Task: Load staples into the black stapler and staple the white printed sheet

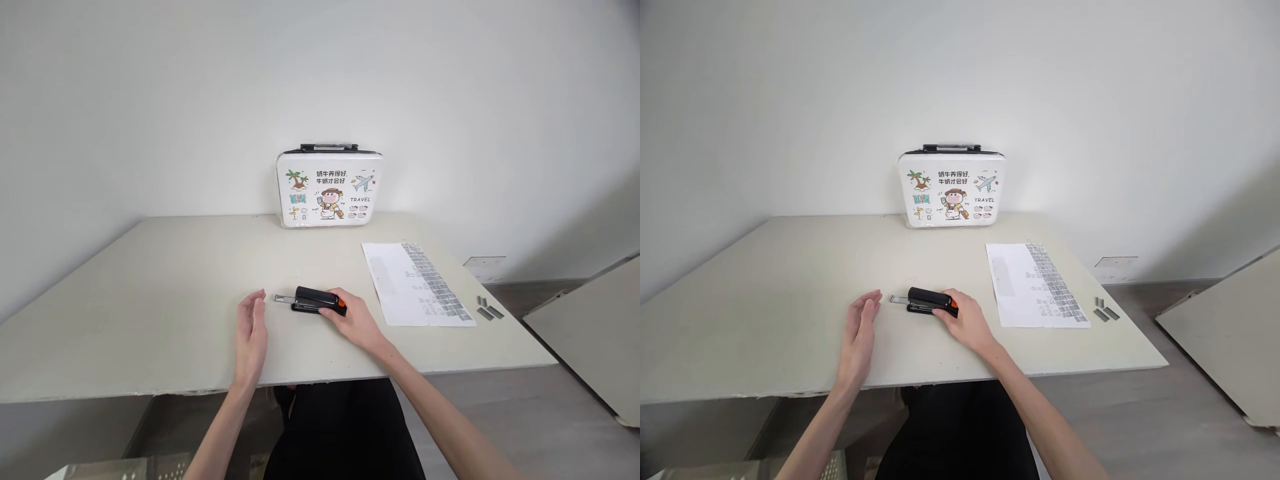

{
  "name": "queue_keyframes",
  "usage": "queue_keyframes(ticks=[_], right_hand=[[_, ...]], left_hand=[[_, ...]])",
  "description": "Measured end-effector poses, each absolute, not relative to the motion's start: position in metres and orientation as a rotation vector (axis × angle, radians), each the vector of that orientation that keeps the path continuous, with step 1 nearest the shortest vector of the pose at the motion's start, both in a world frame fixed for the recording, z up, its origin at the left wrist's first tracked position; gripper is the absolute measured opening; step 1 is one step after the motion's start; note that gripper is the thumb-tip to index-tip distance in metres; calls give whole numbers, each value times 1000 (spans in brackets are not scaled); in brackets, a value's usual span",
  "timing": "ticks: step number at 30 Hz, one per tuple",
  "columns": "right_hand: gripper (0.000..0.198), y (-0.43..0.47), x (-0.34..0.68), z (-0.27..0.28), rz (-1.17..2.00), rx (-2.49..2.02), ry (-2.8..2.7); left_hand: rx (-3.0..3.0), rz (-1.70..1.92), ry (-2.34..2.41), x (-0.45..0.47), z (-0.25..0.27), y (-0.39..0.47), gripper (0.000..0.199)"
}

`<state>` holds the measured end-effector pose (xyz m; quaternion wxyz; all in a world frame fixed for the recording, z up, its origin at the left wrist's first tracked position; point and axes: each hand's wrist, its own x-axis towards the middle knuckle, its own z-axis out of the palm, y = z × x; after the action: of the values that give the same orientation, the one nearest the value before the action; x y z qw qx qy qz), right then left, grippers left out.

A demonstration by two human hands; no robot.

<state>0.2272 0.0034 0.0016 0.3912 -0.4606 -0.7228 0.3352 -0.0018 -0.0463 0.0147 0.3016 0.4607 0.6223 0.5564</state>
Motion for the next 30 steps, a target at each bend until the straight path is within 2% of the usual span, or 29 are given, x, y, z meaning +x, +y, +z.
queue_keyframes(ticks=[5, 10, 17, 21, 25, 28, 30], right_hand=[[24, -17, 236, 8, 659, -1041, -1852], [46, -40, 252, 20, 127, -737, -2056], [47, -51, 272, 22, -275, -719, -2192], [54, -52, 276, 22, -278, -741, -2101], [65, -53, 277, 23, -68, -777, -1959], [66, -55, 278, 22, 117, -837, -1849], [64, -55, 279, 20, 193, -876, -1787]], left_hand=[[966, 1508, 1367, 11, 19, -37, 41], [657, 1244, 1057, 32, 33, -28, 42], [325, 1181, 928, 55, 46, -23, 35], [113, 1236, 874, 60, 52, -21, 30], [16, 1309, 862, 61, 50, -21, 25], [255, 1407, 925, 60, 45, -28, 15], [539, 1450, 1037, 59, 42, -35, 21]])
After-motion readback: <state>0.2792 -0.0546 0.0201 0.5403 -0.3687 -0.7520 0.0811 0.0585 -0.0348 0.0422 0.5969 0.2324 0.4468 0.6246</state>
